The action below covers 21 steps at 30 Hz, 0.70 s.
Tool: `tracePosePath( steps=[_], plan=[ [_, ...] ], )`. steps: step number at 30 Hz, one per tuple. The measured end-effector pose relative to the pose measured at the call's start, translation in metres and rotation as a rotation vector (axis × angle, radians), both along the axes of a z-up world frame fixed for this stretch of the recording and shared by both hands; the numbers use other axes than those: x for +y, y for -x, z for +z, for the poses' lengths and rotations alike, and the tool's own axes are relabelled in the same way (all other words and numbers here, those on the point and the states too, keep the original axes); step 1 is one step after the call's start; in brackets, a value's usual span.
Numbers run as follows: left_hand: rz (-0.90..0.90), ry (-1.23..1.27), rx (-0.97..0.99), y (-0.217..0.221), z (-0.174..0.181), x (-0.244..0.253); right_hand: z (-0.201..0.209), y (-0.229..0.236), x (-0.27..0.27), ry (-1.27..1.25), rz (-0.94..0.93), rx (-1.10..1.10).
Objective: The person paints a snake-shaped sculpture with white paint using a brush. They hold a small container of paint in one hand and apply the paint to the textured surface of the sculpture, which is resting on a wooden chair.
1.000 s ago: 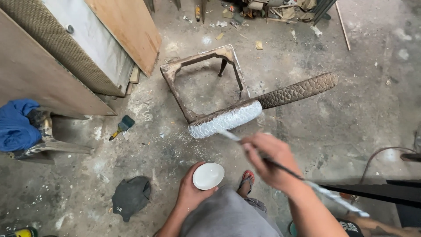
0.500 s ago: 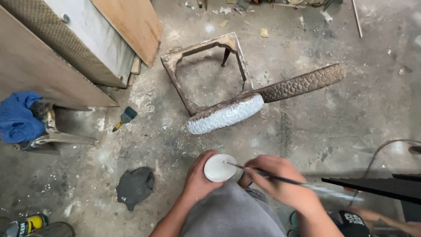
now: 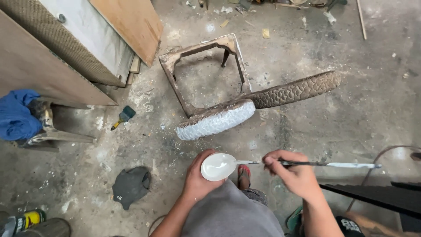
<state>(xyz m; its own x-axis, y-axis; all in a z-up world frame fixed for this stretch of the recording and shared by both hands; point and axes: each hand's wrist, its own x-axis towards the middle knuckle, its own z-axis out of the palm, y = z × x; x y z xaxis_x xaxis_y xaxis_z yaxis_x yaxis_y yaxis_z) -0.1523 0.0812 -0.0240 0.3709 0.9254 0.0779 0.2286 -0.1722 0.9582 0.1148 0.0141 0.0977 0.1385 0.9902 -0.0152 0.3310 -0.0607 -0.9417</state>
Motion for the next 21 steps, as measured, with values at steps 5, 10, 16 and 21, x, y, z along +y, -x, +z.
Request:
tracePosePath(
  steps=[5,10,16,21],
  plan=[
    [0.058,-0.015,0.018,-0.025,0.008,-0.004,0.001,-0.038,0.006,0.098,-0.094,0.097],
    [0.176,0.097,0.008,-0.058,0.015,-0.015,-0.009,-0.088,0.019,0.060,-0.111,0.149],
    [0.336,0.232,0.050,-0.095,0.021,-0.031,-0.023,-0.130,0.055,-0.129,-0.172,0.290],
    [0.423,0.316,0.060,-0.120,0.017,-0.047,-0.082,-0.139,0.071,-0.234,0.095,0.081]
  ],
)
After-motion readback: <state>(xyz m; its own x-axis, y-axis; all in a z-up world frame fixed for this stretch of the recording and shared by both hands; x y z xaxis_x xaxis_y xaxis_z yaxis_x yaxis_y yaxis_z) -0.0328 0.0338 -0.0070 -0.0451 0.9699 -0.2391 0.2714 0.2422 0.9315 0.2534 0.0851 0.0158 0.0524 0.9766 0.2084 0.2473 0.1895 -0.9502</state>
